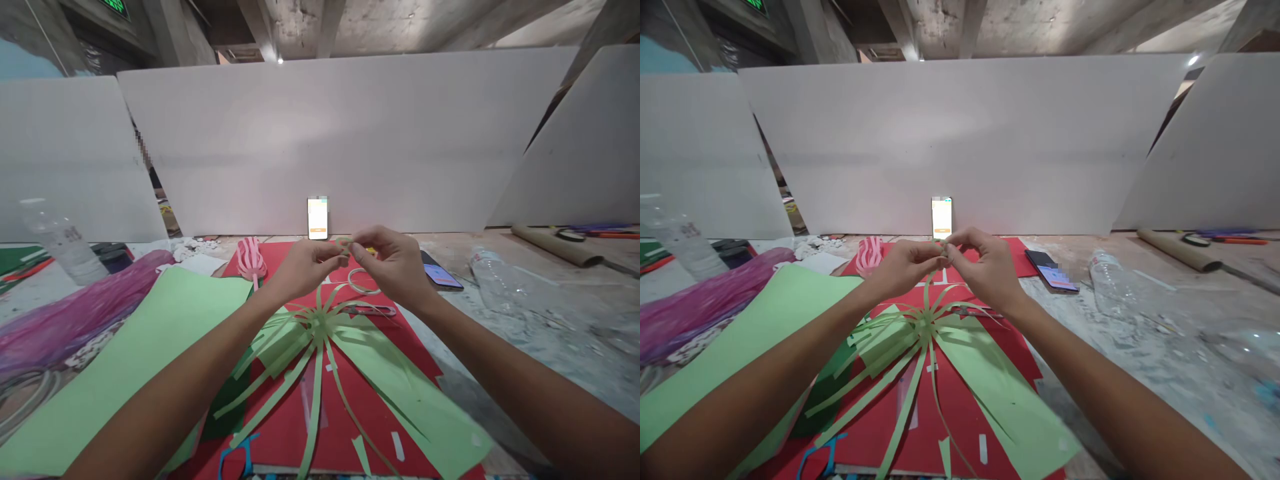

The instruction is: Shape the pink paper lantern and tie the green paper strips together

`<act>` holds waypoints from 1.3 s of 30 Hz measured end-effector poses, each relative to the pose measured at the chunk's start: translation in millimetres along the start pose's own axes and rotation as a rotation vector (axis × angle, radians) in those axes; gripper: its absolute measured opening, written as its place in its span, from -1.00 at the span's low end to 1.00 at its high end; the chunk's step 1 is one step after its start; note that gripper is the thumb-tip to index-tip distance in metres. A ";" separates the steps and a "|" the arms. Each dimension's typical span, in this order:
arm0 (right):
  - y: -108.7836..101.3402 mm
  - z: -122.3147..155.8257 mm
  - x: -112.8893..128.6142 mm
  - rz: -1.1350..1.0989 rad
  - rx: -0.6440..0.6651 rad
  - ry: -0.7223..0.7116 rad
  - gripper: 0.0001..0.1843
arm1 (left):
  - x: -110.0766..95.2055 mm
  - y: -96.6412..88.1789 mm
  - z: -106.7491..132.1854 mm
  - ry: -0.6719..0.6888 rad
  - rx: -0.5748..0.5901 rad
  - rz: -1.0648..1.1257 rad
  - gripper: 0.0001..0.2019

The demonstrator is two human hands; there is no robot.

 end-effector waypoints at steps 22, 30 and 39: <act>-2.5 -5.9 15.5 0.116 -0.136 -0.222 -0.91 | -22.9 -15.7 -4.1 0.294 -0.189 -0.135 -0.79; -2.9 -13.2 11.8 0.142 -0.168 -0.200 -0.94 | -17.0 -21.0 -10.4 0.281 -0.277 -0.133 -0.80; -1.2 -2.4 8.4 0.135 -0.106 -0.157 -0.93 | -21.7 -16.9 -3.0 0.244 -0.243 -0.127 -0.84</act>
Point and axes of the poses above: each hand's wrist, its own z-axis away from the middle knuckle, its own y-axis out of the palm, x = y × z, the point moved 5 cm from there along -z, towards the middle knuckle, and after that the axes turned 3 degrees about x, right-handed, at the moved point
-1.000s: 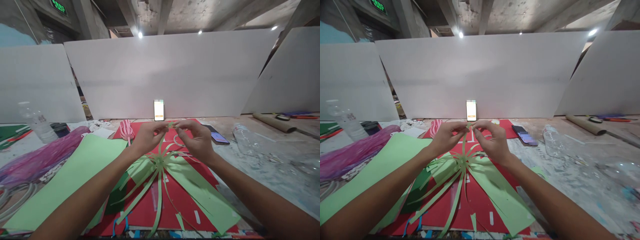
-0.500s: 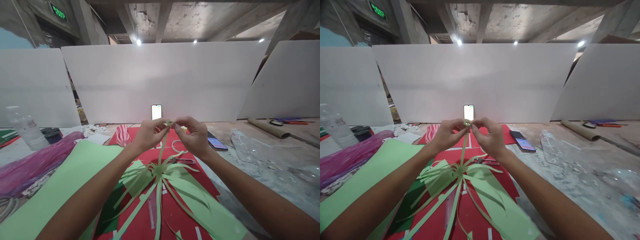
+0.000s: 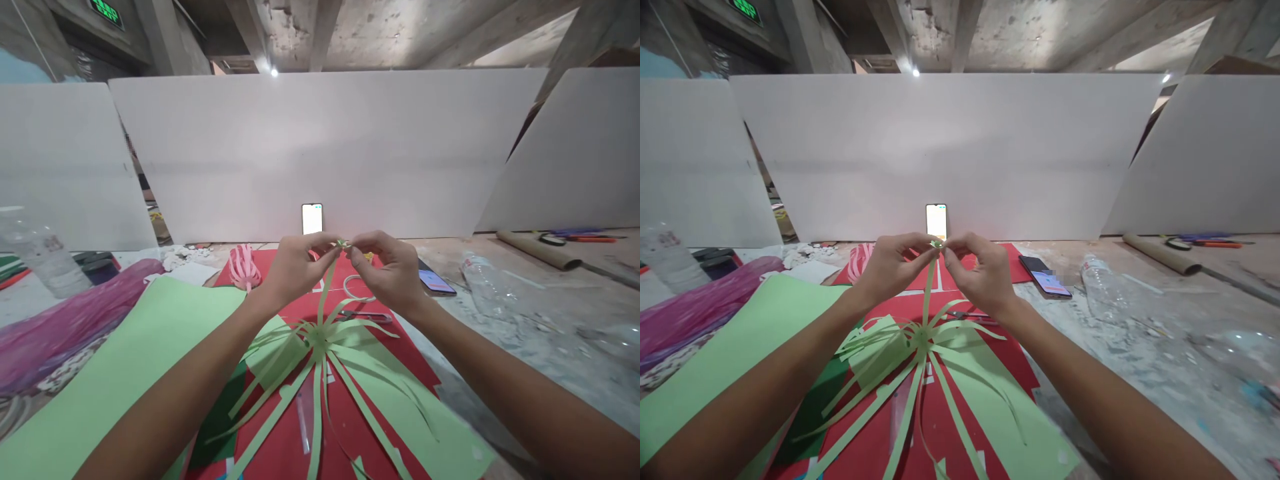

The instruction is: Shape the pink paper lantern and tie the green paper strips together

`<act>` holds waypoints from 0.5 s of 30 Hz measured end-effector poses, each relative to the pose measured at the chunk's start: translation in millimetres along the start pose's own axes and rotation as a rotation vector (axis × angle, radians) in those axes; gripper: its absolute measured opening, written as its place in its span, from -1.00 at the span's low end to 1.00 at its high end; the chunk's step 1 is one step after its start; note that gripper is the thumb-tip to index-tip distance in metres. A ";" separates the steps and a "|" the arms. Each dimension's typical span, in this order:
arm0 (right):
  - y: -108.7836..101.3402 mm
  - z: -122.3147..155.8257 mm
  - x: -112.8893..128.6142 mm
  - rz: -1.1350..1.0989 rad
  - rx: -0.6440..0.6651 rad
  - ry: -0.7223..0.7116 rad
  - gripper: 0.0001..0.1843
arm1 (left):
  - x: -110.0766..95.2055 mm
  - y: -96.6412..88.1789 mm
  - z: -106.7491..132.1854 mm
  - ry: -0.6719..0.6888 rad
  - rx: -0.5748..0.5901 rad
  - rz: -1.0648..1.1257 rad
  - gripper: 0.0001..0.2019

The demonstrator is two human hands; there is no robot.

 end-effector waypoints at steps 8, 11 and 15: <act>0.2 0.4 -2.4 -0.096 0.008 0.086 -0.96 | 3.2 2.5 2.0 -0.031 0.061 0.031 -0.83; -1.2 0.3 -2.9 -0.109 -0.003 0.100 -0.97 | 4.1 4.0 2.3 -0.048 0.065 0.039 -0.82; -0.9 0.7 -1.7 -0.098 0.001 0.086 -0.96 | 4.3 5.5 2.4 -0.058 0.074 0.051 -0.81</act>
Point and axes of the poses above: each hand's wrist, its own z-axis away from the middle knuckle, its own y-axis out of the palm, x = y × z, the point moved 5 cm from there along -z, towards the middle knuckle, and after that the axes turned 3 degrees about x, right-handed, at the moved point
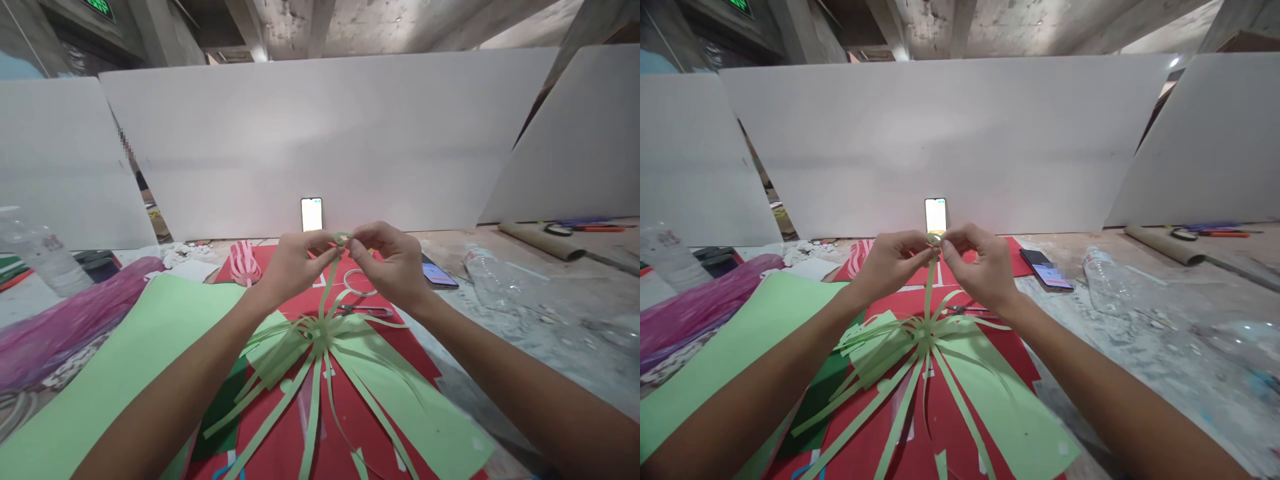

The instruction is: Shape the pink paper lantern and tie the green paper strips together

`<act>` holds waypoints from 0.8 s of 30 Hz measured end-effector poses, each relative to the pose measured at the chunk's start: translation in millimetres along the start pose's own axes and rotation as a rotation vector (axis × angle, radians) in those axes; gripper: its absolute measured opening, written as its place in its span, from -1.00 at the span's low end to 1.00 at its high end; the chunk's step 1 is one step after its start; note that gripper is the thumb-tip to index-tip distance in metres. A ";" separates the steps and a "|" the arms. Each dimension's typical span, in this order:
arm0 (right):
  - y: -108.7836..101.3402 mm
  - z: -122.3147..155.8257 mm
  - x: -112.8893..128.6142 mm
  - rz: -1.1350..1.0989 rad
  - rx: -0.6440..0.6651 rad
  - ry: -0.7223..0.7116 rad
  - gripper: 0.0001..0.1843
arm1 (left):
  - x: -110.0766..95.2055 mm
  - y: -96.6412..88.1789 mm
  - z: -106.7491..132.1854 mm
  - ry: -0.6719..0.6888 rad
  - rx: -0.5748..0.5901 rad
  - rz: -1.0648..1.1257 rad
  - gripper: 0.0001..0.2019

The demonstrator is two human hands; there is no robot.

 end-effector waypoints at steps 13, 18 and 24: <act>-1.1 -0.9 3.7 -0.019 0.033 -0.017 -0.95 | -6.4 -5.2 -0.6 0.057 -0.050 -0.026 -0.81; 2.5 -0.8 3.6 0.010 0.108 0.013 -0.88 | -5.3 -6.8 -0.8 0.095 -0.070 -0.077 -0.84; 2.2 -0.3 3.9 0.034 0.106 0.017 -0.94 | -3.6 -7.0 -0.7 0.147 -0.046 -0.083 -0.83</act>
Point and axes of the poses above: each hand's wrist, its own z-axis away from the middle knuckle, its own y-axis out of the palm, x = y × z, the point moved 5 cm from there along -z, towards the middle knuckle, and after that the axes turned 3 degrees about x, right-handed, at the moved point
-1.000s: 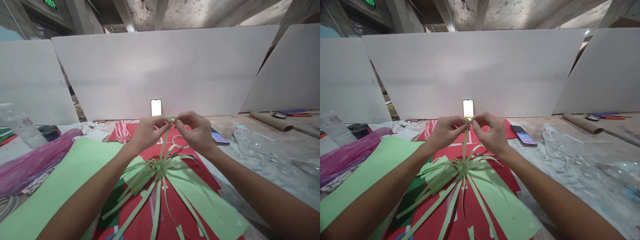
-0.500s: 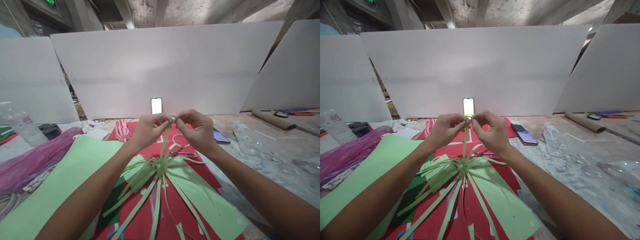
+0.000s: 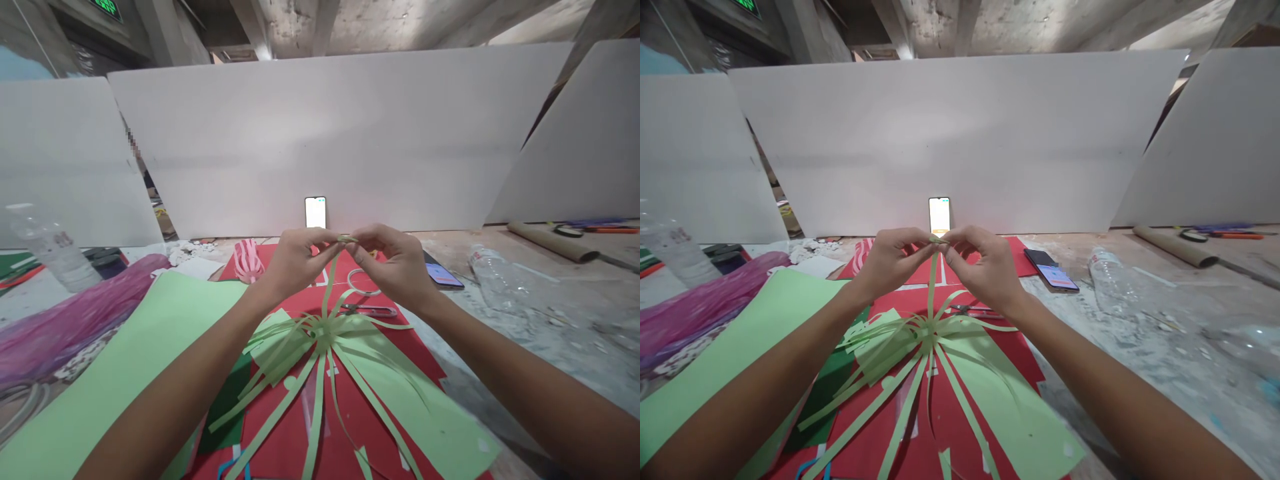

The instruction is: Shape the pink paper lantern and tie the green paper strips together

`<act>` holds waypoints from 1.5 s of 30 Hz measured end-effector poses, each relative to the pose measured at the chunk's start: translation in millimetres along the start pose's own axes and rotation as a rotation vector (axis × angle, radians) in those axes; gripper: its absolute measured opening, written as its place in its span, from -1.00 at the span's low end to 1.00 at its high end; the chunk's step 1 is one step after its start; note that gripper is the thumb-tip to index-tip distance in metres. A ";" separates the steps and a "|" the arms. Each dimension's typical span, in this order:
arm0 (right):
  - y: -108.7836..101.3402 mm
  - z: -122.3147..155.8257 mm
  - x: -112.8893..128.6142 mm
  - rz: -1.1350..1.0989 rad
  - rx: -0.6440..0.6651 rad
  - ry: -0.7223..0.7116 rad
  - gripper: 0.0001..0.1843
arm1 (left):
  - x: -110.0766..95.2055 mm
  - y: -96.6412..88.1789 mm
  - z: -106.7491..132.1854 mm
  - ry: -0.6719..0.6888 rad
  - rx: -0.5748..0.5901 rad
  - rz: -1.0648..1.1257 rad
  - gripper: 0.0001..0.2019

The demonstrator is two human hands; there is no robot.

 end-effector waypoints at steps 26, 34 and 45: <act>0.4 0.6 -4.1 -0.062 0.050 0.093 -0.94 | 1.8 0.1 0.7 -0.052 -0.031 0.055 -0.89; 0.6 1.0 -5.9 -0.062 0.047 0.092 -0.96 | 2.6 0.4 0.8 -0.061 -0.020 0.081 -0.87; 0.5 1.6 -5.0 -0.048 0.053 0.081 -0.98 | 1.1 0.8 1.5 -0.037 0.003 0.059 -0.89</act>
Point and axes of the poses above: each hand's wrist, its own z-axis away from the middle knuckle, its own y-axis out of the palm, x = y × z, the point moved 5 cm from there along -z, towards the middle knuckle, and after that the axes turned 3 degrees about x, right-handed, at the moved point
